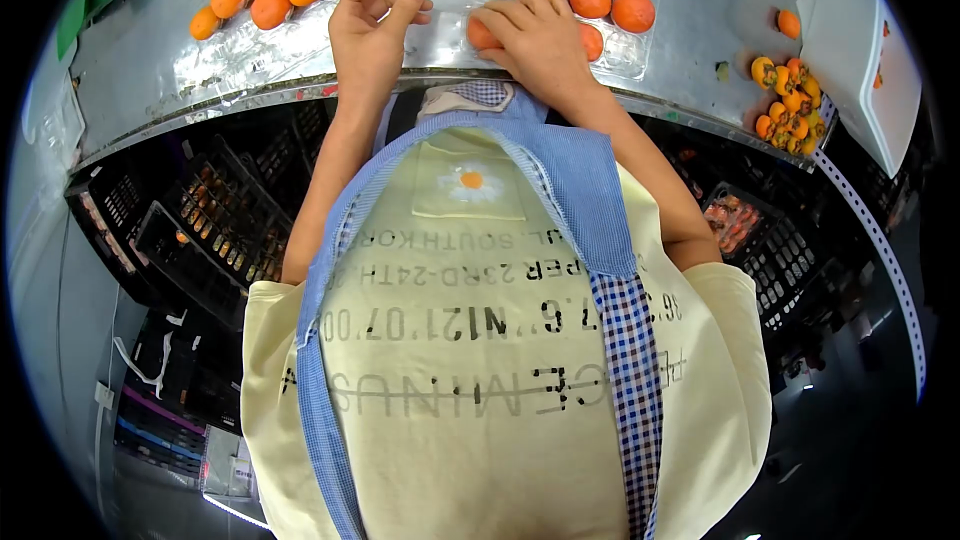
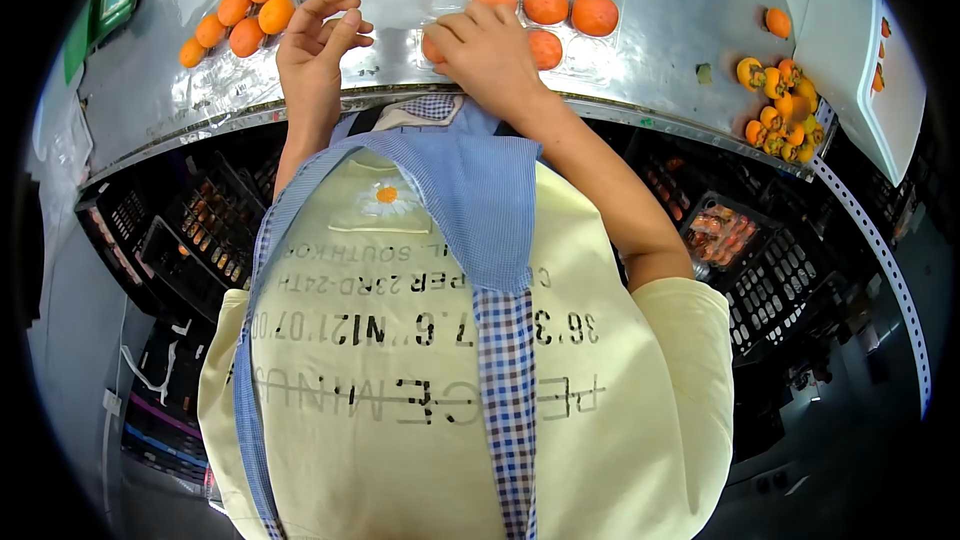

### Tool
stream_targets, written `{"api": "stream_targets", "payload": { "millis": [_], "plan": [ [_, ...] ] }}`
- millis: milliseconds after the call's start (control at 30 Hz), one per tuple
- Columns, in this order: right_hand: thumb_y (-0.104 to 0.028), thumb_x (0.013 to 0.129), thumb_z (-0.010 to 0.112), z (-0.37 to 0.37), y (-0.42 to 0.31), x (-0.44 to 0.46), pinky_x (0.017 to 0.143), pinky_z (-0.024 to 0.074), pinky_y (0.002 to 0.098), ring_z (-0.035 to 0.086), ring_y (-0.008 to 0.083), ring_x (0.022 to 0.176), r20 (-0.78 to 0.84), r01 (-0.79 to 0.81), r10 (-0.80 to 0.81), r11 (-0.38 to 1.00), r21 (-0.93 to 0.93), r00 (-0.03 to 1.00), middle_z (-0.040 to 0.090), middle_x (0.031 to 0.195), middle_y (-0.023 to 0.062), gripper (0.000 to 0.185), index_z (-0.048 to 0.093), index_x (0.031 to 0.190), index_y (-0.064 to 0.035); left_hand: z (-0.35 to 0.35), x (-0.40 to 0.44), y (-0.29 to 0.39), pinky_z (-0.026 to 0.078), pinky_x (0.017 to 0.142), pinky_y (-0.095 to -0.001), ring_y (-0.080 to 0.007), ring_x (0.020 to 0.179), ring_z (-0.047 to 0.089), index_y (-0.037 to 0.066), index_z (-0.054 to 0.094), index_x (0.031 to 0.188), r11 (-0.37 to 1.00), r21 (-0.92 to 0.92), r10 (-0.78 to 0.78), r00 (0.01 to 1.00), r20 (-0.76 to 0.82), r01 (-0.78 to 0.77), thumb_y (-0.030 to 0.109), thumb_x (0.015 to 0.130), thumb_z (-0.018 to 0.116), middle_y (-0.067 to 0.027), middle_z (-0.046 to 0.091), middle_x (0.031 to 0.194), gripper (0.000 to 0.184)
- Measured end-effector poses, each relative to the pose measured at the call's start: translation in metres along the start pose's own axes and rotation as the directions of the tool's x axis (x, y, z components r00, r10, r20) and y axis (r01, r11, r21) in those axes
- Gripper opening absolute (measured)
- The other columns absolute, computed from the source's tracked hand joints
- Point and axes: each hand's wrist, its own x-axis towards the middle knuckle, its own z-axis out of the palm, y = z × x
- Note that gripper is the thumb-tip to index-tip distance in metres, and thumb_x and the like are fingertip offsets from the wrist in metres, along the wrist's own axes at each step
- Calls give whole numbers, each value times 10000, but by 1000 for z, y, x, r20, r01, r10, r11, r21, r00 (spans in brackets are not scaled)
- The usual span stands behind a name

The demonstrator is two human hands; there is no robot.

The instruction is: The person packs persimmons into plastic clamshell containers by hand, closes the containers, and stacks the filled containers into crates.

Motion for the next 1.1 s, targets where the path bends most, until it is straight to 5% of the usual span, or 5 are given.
{"api": "stream_targets", "payload": {
  "millis": [267, 500, 700, 867, 1100],
  "plan": [
    [-212, 733, 718, -9, 6, 7, 810, 425, 342, 552, 198, 879, 60, -193, 183, 937, 292, 981, 633, 1000, 43, 435, 582, 1123, -79, -6, -3, -2, 503, 695, -259, -146, 790, 606, -17, 580, 1081, 998, 33, -50, 998, 28, 49, 71, 850, 621, -85, 602, 954, 250],
    [-339, 921, 509, -35, 12, 1, 789, 488, 308, 582, 136, 934, 487, -451, 449, -193, 872, 749, 621, 1040, 91, 432, 554, 1173, 9, 0, -4, -5, 495, 700, -243, -128, 784, 606, -4, 585, 1077, 993, 59, -106, 992, 65, 102, 81, 854, 620, -73, 612, 940, 242],
    [-357, 905, 543, -42, 40, -10, 885, 472, 334, 541, 210, 1053, 449, -243, 461, -439, 865, 765, 544, 1137, 117, 437, 507, 1164, -7, 6, -4, -3, 493, 698, -244, -124, 780, 605, 1, 592, 1063, 986, 110, -136, 987, 88, 126, 87, 857, 619, -68, 620, 931, 225],
    [-139, 766, 671, -169, 225, -61, 711, 464, 257, 541, 192, 819, -96, 340, 532, -384, 858, 842, 567, 1000, 122, 344, 536, 1043, 13, 6, -5, -6, 484, 664, -220, -102, 738, 600, 5, 601, 1039, 984, 118, -144, 988, 64, 136, 83, 853, 607, -38, 610, 884, 202],
    [-162, 821, 597, -349, 402, -153, 746, 520, 379, 608, 262, 813, -683, -133, 730, 675, 725, -17, 623, 879, 156, 237, 588, 901, 61, 12, -1, -6, 478, 663, -217, -97, 735, 597, 10, 602, 1038, 978, 134, -169, 983, 69, 159, 78, 857, 604, -36, 612, 879, 194]
  ]
}}
